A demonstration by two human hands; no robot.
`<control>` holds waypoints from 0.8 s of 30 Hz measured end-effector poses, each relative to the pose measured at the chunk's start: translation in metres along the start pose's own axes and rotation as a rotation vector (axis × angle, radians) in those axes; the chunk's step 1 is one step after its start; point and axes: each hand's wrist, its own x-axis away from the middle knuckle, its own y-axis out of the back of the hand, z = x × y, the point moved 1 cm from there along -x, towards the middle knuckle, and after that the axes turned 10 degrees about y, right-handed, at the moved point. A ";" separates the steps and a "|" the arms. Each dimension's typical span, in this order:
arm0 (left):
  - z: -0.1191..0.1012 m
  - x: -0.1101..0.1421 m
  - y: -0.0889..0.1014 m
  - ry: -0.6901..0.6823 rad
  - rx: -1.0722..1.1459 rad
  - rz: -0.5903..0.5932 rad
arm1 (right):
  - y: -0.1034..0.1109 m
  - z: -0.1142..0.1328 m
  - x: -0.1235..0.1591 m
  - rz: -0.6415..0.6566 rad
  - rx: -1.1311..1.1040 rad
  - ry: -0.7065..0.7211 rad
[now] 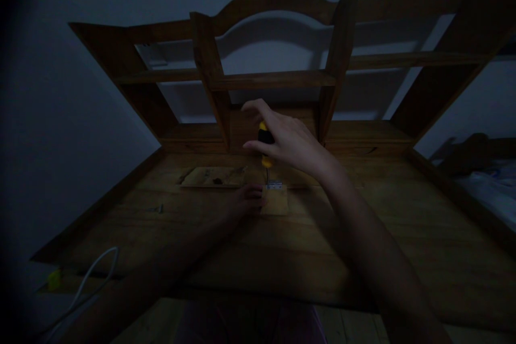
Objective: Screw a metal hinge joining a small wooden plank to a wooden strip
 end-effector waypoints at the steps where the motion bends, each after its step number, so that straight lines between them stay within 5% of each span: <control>1: 0.000 0.000 0.000 0.004 0.001 -0.005 | 0.001 0.000 0.000 0.024 -0.019 0.003; 12: 0.003 -0.002 0.002 -0.005 -0.011 0.011 | 0.033 0.001 0.008 0.299 -0.210 -0.037; 21: 0.000 0.001 -0.001 0.003 -0.004 -0.003 | 0.013 0.001 0.006 0.032 0.359 -0.223; 24: -0.002 0.003 -0.002 -0.005 -0.010 0.003 | 0.010 0.002 0.004 0.037 0.229 -0.158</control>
